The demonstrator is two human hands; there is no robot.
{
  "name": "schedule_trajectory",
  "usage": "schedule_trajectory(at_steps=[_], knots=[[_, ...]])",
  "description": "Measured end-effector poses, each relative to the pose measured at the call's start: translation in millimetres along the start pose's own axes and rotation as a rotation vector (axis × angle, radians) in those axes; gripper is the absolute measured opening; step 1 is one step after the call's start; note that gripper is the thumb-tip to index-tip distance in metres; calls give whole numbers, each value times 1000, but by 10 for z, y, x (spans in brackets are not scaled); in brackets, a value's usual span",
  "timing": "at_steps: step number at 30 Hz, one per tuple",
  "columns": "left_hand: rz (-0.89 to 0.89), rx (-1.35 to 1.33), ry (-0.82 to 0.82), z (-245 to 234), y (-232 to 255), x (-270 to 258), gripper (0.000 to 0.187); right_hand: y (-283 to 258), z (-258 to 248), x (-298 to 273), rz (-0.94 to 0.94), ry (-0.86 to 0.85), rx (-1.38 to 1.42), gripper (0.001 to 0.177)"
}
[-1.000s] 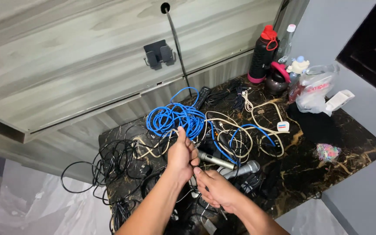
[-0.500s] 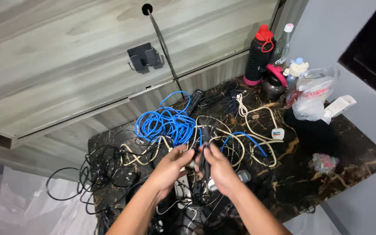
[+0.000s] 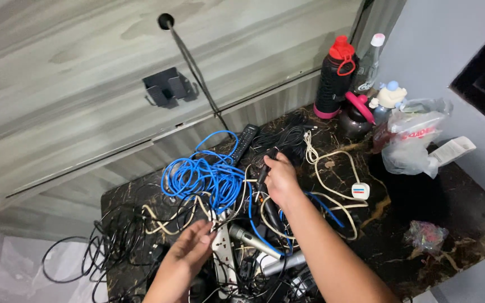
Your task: Untangling and organizing a large pile of electronic cables, a headset, and a microphone on a desk.
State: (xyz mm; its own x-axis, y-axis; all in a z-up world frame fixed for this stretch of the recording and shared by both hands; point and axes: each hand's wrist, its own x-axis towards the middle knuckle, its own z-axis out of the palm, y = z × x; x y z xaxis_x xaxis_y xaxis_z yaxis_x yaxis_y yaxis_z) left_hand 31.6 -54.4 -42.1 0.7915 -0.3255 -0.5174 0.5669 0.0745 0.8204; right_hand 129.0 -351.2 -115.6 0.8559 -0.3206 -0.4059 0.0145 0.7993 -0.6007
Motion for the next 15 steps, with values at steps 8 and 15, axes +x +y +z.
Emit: schedule_trajectory(at_steps=[8,15], knots=[[83,-2,46,142,-108,225,61,69,-335,777,105,115,-96,10],[78,86,54,-120,-564,311,57,357,-903,2122,39,160,-233,28]])
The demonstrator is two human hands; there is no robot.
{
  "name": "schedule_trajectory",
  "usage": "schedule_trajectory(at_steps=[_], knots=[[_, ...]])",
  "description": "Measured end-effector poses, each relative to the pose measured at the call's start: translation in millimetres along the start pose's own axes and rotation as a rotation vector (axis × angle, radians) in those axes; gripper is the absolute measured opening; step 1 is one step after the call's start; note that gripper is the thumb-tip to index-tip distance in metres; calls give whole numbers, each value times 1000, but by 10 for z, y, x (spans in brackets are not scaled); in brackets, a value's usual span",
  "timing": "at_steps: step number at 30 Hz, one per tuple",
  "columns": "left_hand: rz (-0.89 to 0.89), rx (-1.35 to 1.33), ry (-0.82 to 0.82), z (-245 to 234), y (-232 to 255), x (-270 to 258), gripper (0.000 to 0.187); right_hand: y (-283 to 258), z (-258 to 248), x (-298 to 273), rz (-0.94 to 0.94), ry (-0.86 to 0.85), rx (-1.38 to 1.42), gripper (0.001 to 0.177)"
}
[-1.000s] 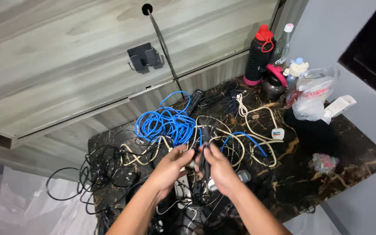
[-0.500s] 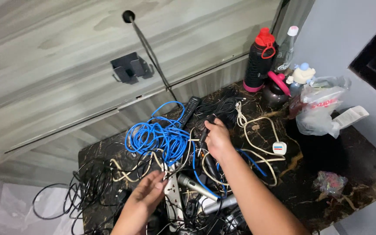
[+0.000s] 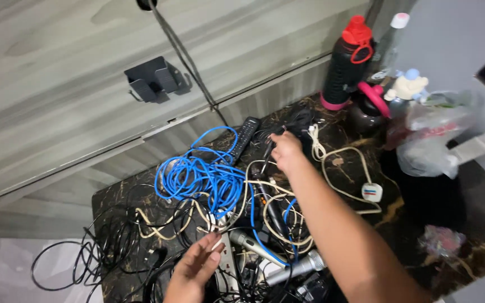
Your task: Untangling and organizing a large pile of electronic cables, a headset, and a microphone on a desk.
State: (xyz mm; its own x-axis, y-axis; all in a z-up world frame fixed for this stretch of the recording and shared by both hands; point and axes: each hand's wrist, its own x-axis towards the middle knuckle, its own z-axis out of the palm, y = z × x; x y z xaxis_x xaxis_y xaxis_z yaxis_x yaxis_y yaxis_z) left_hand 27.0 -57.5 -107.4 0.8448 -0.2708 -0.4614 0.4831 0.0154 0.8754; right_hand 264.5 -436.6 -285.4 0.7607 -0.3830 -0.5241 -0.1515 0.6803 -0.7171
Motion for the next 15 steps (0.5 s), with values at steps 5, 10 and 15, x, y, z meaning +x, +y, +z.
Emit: schedule_trajectory(at_steps=[5,10,15], knots=[[-66,22,51,-274,-82,8,54,-464,373,-183,29,81,-22,29],[-91,34,58,-415,-156,31,52,-421,191,-19,-1,75,-127,59],[-291,108,173,-188,13,-9,45,-334,-18,-461,-107,158,-307,66]])
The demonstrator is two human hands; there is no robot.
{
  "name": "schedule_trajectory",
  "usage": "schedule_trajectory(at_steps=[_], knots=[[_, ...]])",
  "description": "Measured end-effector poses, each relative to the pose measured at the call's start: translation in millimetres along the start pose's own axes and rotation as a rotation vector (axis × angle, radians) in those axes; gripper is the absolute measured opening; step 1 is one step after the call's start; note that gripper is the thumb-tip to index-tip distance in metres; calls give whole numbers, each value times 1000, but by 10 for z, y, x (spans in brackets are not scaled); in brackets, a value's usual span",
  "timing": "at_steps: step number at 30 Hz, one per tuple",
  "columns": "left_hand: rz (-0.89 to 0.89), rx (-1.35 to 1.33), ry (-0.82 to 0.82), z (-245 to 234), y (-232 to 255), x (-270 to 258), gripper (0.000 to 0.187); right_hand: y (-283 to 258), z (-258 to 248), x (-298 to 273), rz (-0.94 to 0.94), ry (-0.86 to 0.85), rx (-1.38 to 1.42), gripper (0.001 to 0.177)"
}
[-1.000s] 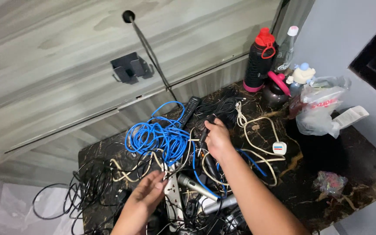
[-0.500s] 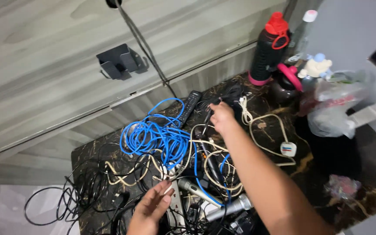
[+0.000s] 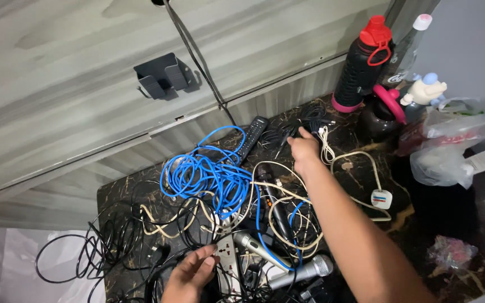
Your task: Untangling and organizing a large pile of electronic cables, a headset, and a microphone on a desk.
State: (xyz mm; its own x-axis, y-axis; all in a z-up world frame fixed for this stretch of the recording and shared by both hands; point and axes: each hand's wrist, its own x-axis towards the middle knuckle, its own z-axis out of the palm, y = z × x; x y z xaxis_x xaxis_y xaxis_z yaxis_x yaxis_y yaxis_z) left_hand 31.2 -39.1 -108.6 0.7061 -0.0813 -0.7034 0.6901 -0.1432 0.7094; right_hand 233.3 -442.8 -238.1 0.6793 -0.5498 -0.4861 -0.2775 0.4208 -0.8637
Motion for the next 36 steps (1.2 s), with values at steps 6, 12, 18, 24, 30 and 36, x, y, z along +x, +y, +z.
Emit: schedule_trajectory(at_steps=[6,12,18,24,30,36], knots=[[89,22,-30,60,-219,145,37,-258,-157,-1298,-58,-100,185,41],[275,183,-119,319,10,-136,32,-240,-296,-2134,-144,-93,78,26],[274,579,-21,392,-107,-299,24,-87,-486,-2530,-174,-156,-63,22],[227,922,48,22,-322,-444,26,204,-676,-2761,-93,-216,-151,16],[118,1187,-138,-162,-316,-683,37,563,-630,-3127,-36,-387,-162,11],[316,1153,-221,-258,-492,-696,31,871,-558,-3396,-47,-481,-263,9]])
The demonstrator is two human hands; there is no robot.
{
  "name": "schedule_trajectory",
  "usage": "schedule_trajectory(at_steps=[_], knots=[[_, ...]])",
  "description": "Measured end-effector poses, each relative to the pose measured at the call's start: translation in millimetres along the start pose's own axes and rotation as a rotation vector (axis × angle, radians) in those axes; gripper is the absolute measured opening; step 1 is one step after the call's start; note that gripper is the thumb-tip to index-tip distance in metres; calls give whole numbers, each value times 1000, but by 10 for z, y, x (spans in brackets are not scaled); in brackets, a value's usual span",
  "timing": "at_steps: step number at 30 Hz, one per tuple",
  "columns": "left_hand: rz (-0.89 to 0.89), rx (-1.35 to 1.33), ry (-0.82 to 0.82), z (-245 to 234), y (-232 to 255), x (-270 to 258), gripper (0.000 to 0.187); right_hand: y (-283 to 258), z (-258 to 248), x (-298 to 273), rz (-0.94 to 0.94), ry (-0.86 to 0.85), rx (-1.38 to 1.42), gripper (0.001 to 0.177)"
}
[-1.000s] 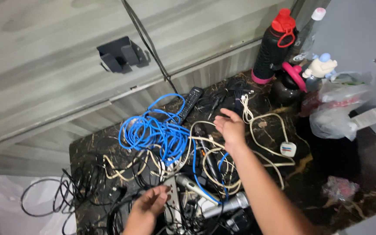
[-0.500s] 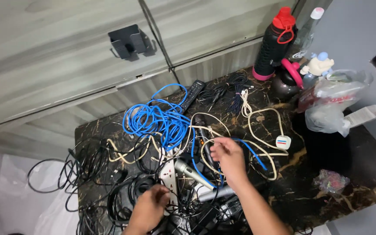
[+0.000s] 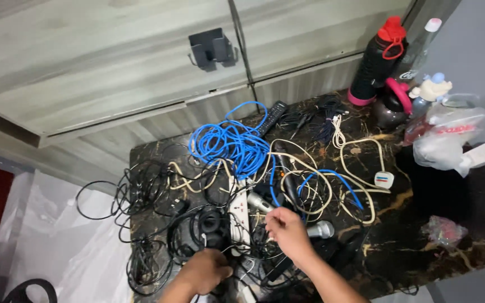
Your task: Untangling and organizing a large pile of electronic cables, a headset, and a microphone on a desk.
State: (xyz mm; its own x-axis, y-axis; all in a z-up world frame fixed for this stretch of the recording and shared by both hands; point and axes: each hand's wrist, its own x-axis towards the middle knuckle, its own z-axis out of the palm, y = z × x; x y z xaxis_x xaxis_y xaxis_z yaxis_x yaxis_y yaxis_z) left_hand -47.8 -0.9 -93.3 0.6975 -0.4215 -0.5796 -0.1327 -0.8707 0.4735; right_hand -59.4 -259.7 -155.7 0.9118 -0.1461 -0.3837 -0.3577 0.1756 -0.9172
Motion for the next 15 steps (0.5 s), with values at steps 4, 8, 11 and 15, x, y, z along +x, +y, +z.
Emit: schedule_trajectory(at_steps=[4,8,11,15], knots=[[18,-98,91,-18,-173,-9,30,26,218,-218,-83,-30,-101,9],[-44,-306,367,-204,-214,-114,20,97,445,-525,-87,-164,-242,17],[-89,-409,458,-349,-316,-46,26,140,588,-586,-134,-126,-314,22],[40,-254,393,-132,-709,0,40,484,724,-732,-101,-62,-317,27]])
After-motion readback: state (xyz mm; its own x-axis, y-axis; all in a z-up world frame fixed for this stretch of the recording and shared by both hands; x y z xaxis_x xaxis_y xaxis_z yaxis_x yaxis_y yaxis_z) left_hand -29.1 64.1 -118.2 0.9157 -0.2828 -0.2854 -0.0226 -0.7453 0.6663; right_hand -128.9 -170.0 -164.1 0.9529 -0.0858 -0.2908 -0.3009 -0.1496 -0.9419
